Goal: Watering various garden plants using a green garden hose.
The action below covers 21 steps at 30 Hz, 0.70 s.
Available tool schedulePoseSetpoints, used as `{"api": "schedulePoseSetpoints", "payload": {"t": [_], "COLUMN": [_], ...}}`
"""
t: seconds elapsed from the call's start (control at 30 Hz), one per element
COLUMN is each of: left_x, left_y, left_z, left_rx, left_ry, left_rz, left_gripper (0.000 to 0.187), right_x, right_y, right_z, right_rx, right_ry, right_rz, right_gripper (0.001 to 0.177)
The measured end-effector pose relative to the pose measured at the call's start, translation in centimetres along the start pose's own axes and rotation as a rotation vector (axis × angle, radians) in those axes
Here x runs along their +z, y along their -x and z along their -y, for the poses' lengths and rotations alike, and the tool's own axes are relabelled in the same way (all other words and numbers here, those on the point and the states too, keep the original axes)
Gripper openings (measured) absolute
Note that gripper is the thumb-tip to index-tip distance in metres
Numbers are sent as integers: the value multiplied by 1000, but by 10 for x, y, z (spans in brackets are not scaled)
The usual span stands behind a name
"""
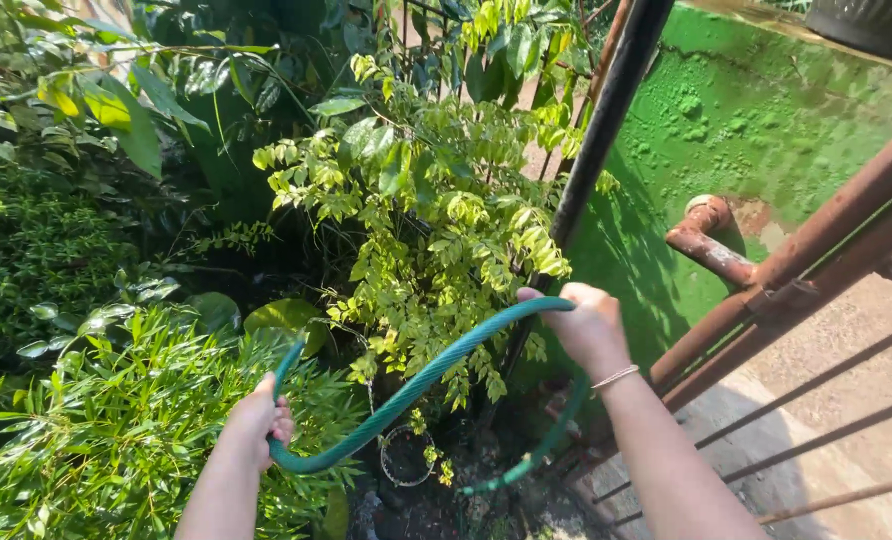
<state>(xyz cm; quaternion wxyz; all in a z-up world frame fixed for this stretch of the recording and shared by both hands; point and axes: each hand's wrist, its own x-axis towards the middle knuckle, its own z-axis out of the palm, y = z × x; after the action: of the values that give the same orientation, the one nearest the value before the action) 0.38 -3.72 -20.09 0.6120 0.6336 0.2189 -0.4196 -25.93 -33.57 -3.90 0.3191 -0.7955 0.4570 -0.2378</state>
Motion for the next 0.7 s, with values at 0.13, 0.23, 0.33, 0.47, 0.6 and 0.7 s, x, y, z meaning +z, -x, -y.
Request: {"api": "schedulePoseSetpoints", "payload": {"t": [0.13, 0.23, 0.33, 0.47, 0.6, 0.7], "left_x": [18, 21, 12, -34, -93, -128], "left_y": [0, 1, 0, 8, 29, 36], "left_z": [-6, -3, 2, 23, 28, 21], "left_rx": [47, 62, 25, 1, 160, 248], "left_ry": [-123, -92, -24, 234, 388, 345], "left_rz": [30, 61, -18, -123, -179, -287], "left_gripper": [47, 44, 41, 43, 41, 23], "right_x": [53, 69, 59, 20, 3, 29], "right_y": [-51, -69, -69, -48, -33, -7], "right_z": [-2, 4, 5, -6, -34, -56], "right_rx": [-379, -302, -226, -186, -79, -186], "right_ry": [-87, -216, -215, 109, 154, 211], "right_rz": [73, 239, 323, 725, 1158, 1559], "right_gripper": [55, 53, 52, 27, 35, 42]}}
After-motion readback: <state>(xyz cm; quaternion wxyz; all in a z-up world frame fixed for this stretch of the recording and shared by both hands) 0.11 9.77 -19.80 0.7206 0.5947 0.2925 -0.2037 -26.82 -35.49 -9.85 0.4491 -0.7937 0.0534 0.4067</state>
